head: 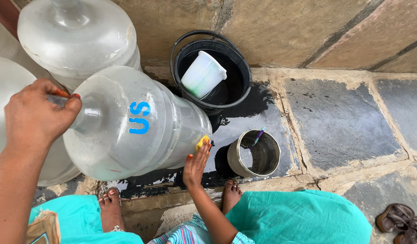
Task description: The person wipes the exterior surface of several large plastic water jugs using a small yellow sponge.
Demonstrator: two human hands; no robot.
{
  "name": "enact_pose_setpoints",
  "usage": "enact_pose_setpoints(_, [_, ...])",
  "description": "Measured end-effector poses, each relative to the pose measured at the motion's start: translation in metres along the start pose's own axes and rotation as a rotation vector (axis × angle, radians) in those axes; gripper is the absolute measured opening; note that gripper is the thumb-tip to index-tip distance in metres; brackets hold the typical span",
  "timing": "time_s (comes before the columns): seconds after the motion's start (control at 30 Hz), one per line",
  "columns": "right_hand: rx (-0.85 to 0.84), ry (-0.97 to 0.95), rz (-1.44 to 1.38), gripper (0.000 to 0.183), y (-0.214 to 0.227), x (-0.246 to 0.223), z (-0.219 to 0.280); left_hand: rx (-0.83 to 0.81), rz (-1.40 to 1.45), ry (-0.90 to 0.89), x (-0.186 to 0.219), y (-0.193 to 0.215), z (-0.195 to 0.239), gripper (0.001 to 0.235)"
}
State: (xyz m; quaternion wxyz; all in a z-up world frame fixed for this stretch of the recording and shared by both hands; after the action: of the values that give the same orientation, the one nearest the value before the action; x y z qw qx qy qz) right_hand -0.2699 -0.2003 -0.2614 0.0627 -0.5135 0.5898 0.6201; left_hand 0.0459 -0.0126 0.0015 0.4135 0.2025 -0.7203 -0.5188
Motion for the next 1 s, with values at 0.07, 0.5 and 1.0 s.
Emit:
enact_pose_setpoints(0.07, [-0.014, -0.073, -0.174, 0.075, 0.005, -0.011, -0.003, 0.019, -0.014, 0.004, 0.001, 0.0, 0.002, 0.027])
enact_pose_setpoints(0.5, [0.068, -0.195, -0.352, 0.077, -0.042, 0.002, 0.022, 0.059, 0.24, -0.054, -0.03, -0.014, 0.0, 0.026])
enact_pose_setpoints(1.0, [0.062, 0.119, -0.342, 0.072, -0.008, -0.065, -0.005, 0.045, 0.324, -0.014, -0.07, -0.044, -0.011, 0.026])
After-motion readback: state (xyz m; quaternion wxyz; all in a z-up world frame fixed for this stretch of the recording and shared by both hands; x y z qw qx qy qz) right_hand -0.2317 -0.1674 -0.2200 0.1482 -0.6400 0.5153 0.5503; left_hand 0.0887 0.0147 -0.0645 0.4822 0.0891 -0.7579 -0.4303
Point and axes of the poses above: each hand's wrist, its own z-axis away from the middle knuckle, its own y-axis out of the back of the hand, x = y × z, the point moved 4 cm from there along -z, towards the middle knuckle, and after that the axes turned 9 degrees about -x, right-handed, at the moved point
